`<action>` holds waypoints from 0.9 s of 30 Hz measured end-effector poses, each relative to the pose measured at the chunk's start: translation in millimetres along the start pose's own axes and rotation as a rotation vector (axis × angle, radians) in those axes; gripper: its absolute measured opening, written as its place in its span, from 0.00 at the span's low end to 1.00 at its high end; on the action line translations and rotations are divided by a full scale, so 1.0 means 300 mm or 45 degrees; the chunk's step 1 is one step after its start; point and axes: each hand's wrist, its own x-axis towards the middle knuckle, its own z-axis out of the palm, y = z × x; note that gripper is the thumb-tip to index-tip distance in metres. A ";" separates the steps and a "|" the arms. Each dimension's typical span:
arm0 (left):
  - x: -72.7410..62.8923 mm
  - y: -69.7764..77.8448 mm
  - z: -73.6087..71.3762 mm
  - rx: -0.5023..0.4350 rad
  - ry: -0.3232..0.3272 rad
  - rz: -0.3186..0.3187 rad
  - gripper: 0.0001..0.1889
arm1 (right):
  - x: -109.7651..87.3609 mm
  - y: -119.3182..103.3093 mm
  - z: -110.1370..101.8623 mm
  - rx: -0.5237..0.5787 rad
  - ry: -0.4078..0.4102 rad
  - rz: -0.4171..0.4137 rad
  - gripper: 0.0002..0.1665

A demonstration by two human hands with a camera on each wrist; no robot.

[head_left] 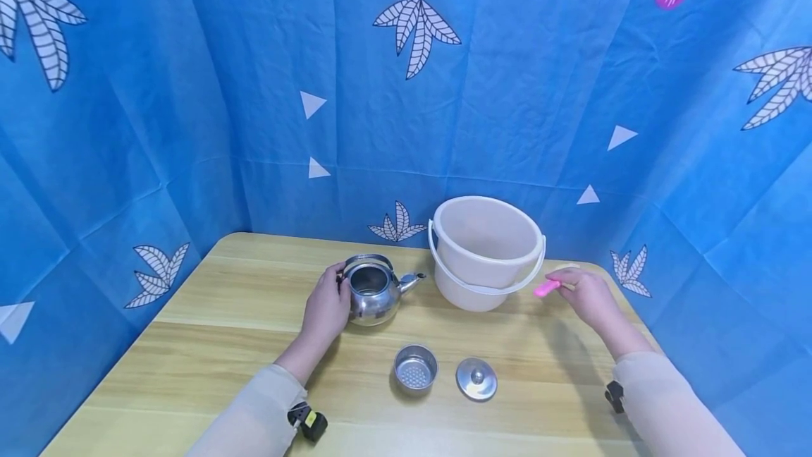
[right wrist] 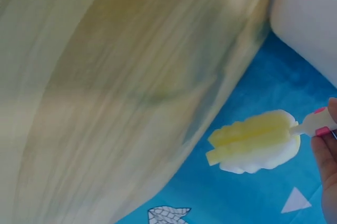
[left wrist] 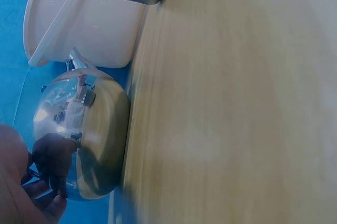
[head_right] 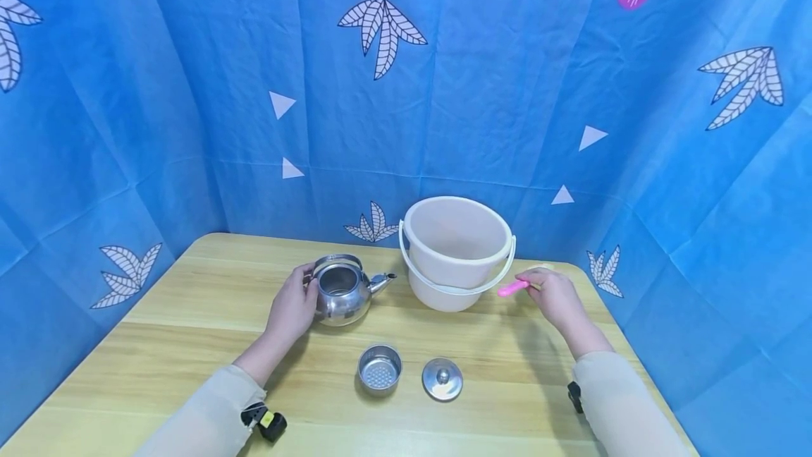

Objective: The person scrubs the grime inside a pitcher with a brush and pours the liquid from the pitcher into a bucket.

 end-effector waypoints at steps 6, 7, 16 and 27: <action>0.005 -0.004 0.002 -0.004 -0.001 -0.006 0.23 | 0.000 0.014 0.021 -0.058 -0.024 -0.058 0.17; 0.006 -0.005 0.002 -0.003 -0.002 -0.007 0.23 | -0.001 0.018 0.026 -0.066 -0.032 -0.070 0.17; 0.005 0.000 0.003 -0.009 0.000 -0.011 0.22 | -0.011 0.045 0.062 -0.126 -0.081 -0.114 0.16; 0.004 -0.003 0.006 -0.019 0.013 -0.002 0.22 | -0.025 0.059 0.090 -0.149 -0.179 -0.128 0.17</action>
